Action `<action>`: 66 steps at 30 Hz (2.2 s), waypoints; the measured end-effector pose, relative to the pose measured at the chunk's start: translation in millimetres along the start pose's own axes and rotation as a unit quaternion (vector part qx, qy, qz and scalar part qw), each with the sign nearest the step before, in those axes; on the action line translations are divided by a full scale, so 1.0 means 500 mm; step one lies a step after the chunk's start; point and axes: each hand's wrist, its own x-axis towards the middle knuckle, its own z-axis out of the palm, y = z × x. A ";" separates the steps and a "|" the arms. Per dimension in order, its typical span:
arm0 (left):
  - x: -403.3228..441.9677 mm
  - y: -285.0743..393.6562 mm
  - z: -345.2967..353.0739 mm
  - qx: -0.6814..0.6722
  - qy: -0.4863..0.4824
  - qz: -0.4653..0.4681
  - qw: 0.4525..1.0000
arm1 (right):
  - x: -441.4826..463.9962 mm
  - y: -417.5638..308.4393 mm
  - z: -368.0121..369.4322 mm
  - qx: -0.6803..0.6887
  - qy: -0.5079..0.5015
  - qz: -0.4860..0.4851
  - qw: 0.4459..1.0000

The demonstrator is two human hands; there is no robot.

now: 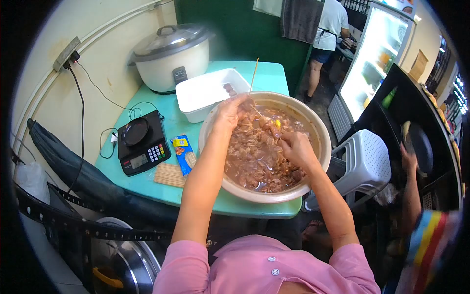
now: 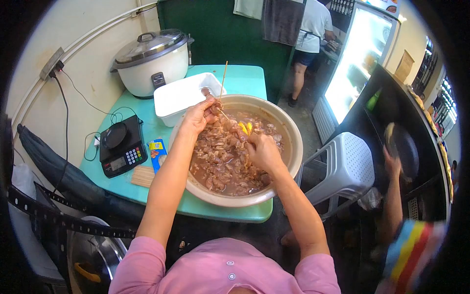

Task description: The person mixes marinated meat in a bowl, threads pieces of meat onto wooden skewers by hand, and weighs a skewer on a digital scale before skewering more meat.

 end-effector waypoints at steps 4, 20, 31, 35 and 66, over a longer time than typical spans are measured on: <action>0.008 -0.009 0.006 -0.018 0.022 -0.009 1.000 | 0.001 0.005 0.004 0.012 0.014 0.000 1.000; -0.034 -0.018 0.083 0.049 -0.060 0.001 0.997 | 0.001 0.003 -0.005 -0.014 0.019 0.040 0.999; -0.012 -0.040 0.047 0.032 -0.152 -0.037 0.987 | 0.010 0.014 0.014 0.025 0.035 0.040 0.998; -0.004 -0.042 0.045 0.057 -0.092 0.008 0.994 | 0.015 0.021 0.012 0.071 0.046 0.068 0.994; -0.056 -0.066 0.084 0.574 -0.149 0.224 0.773 | 0.470 -0.475 0.669 -0.003 -0.209 -0.224 0.952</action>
